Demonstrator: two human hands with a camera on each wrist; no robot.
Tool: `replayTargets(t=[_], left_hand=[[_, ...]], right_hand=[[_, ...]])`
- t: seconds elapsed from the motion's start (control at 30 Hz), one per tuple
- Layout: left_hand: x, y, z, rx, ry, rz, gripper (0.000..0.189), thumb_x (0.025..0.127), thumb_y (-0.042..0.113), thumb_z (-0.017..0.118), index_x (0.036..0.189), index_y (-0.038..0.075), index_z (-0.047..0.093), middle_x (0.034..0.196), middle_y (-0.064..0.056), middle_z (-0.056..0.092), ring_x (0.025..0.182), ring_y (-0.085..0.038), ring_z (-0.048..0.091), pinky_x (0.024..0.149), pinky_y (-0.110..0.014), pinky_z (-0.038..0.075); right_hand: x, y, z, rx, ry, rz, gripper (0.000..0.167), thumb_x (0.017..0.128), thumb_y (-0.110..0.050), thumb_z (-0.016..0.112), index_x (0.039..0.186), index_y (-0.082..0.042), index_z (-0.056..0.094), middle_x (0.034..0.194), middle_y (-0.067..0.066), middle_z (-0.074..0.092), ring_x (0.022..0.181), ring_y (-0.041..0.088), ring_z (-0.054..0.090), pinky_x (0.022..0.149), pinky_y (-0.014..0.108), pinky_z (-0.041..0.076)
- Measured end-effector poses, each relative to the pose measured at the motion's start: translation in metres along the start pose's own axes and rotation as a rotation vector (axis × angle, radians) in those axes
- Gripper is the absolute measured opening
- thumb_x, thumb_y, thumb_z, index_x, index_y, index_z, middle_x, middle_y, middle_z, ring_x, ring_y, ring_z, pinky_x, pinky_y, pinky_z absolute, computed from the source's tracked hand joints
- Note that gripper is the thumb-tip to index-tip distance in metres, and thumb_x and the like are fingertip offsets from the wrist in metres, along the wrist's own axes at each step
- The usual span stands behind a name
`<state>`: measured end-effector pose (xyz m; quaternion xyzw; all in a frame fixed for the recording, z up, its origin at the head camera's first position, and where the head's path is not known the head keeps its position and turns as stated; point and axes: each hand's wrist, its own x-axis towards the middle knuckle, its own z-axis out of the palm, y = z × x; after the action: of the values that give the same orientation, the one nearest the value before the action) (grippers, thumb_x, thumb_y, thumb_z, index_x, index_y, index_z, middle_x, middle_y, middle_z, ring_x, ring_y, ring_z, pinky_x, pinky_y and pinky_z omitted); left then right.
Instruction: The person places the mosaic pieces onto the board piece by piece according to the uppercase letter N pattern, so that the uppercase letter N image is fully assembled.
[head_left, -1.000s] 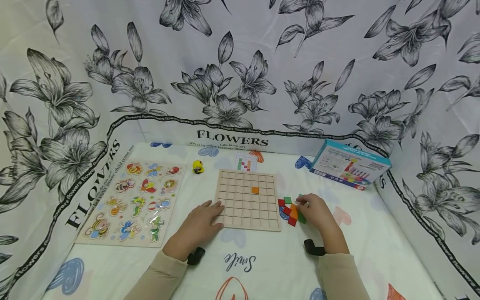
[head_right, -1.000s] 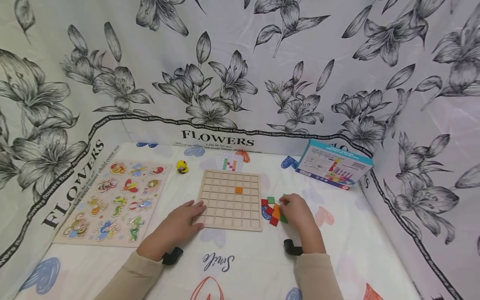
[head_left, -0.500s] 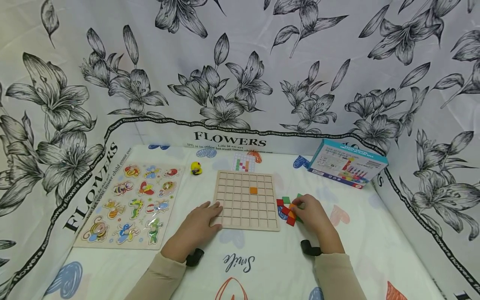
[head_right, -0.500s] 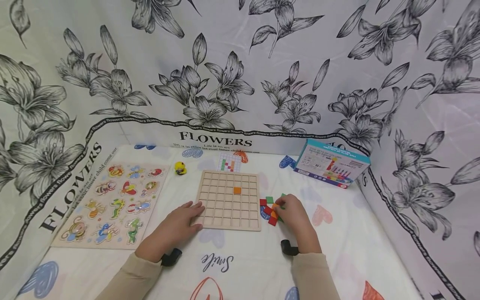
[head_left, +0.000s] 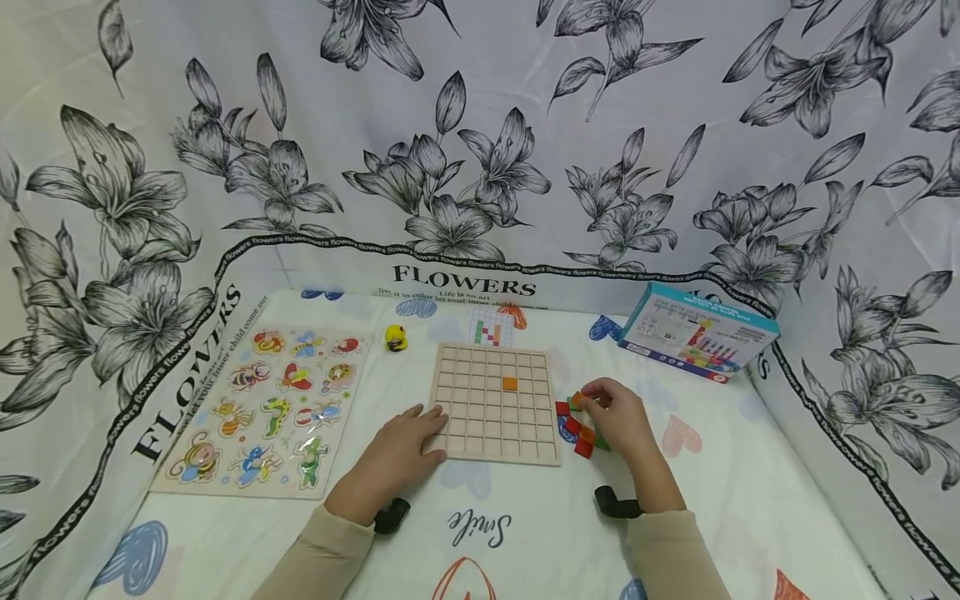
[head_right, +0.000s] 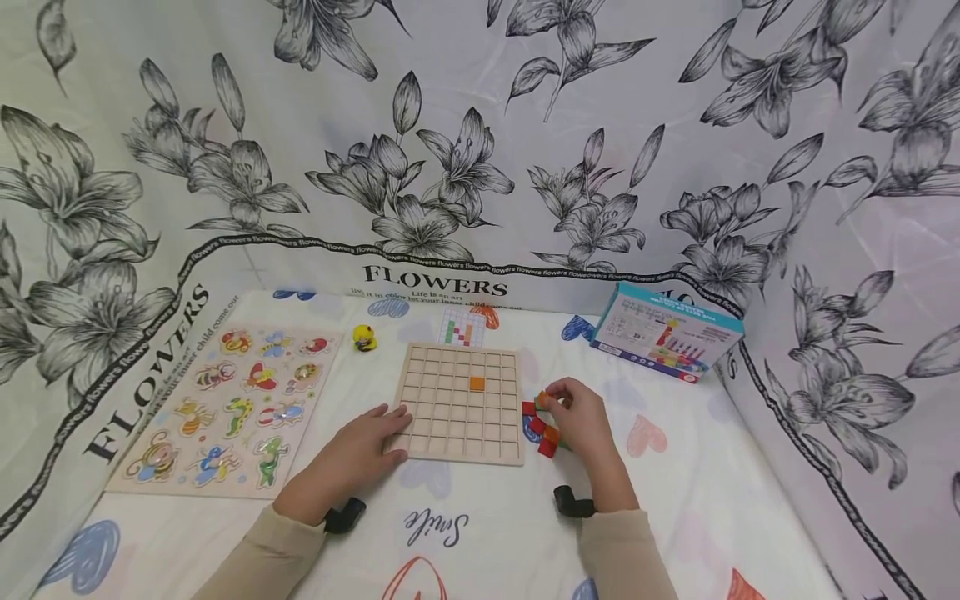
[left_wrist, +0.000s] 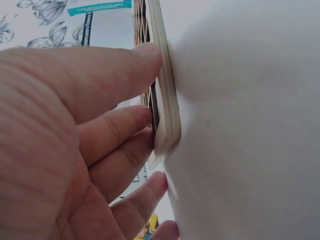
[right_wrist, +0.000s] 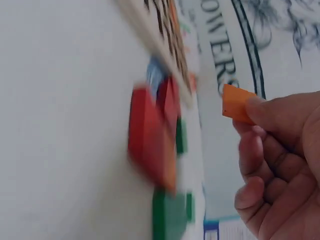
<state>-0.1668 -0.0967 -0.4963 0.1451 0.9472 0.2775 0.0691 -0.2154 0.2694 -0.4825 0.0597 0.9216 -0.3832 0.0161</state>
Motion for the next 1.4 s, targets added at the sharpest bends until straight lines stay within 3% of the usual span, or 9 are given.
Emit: replayTargets(t=[0.17, 0.3, 0.47, 0.83, 1.13, 1.4], left_hand=[[0.001, -0.002, 0.000, 0.002, 0.007, -0.001, 0.060, 0.098, 0.024, 0.082, 0.154, 0.009, 0.064, 0.166, -0.007, 0.055, 0.160, -0.042, 0.041, 0.129, -0.065, 0.035], [0.002, -0.003, 0.001, -0.009, 0.007, 0.002, 0.060, 0.099, 0.024, 0.082, 0.154, 0.010, 0.063, 0.166, -0.006, 0.055, 0.160, -0.041, 0.041, 0.129, -0.065, 0.035], [0.003, -0.003, 0.004, -0.002, 0.006, 0.004, 0.061, 0.098, 0.025, 0.082, 0.154, 0.011, 0.063, 0.166, -0.005, 0.055, 0.160, -0.041, 0.042, 0.129, -0.065, 0.036], [0.002, 0.000, 0.004, 0.006, 0.011, 0.006, 0.060, 0.098, 0.024, 0.083, 0.153, 0.010, 0.065, 0.165, -0.006, 0.056, 0.160, -0.041, 0.042, 0.130, -0.063, 0.035], [0.001, -0.002, 0.003, 0.001, 0.004, -0.026, 0.062, 0.097, 0.025, 0.083, 0.154, 0.012, 0.064, 0.166, -0.003, 0.055, 0.160, -0.040, 0.041, 0.128, -0.065, 0.036], [0.002, -0.002, 0.004, 0.009, 0.008, -0.019, 0.062, 0.097, 0.025, 0.084, 0.154, 0.014, 0.064, 0.166, -0.001, 0.055, 0.160, -0.040, 0.042, 0.126, -0.067, 0.038]], right_hand=[[0.009, -0.031, 0.025, 0.064, -0.032, -0.100, 0.014, 0.108, -0.013, 0.068, 0.121, -0.014, 0.074, 0.120, 0.007, 0.075, 0.109, 0.027, 0.066, 0.095, 0.042, 0.063], [0.021, -0.048, 0.050, 0.030, -0.076, -0.201, 0.012, 0.108, -0.009, 0.067, 0.115, -0.013, 0.075, 0.117, 0.006, 0.077, 0.107, 0.025, 0.068, 0.099, 0.047, 0.061], [0.034, -0.054, 0.070, 0.011, -0.100, -0.218, 0.010, 0.105, -0.007, 0.070, 0.109, -0.012, 0.076, 0.110, 0.005, 0.077, 0.098, 0.023, 0.066, 0.096, 0.047, 0.059], [0.034, -0.053, 0.077, 0.002, -0.136, -0.185, 0.009, 0.104, -0.008, 0.073, 0.108, -0.014, 0.079, 0.103, 0.002, 0.075, 0.088, 0.020, 0.063, 0.082, 0.037, 0.056], [0.030, -0.052, 0.081, -0.030, -0.129, -0.228, 0.013, 0.103, -0.005, 0.074, 0.109, -0.013, 0.082, 0.115, 0.006, 0.071, 0.095, 0.020, 0.060, 0.085, 0.037, 0.055], [0.028, -0.051, 0.080, -0.030, -0.129, -0.218, 0.015, 0.104, -0.005, 0.072, 0.108, -0.014, 0.083, 0.114, 0.005, 0.071, 0.094, 0.020, 0.060, 0.085, 0.037, 0.055]])
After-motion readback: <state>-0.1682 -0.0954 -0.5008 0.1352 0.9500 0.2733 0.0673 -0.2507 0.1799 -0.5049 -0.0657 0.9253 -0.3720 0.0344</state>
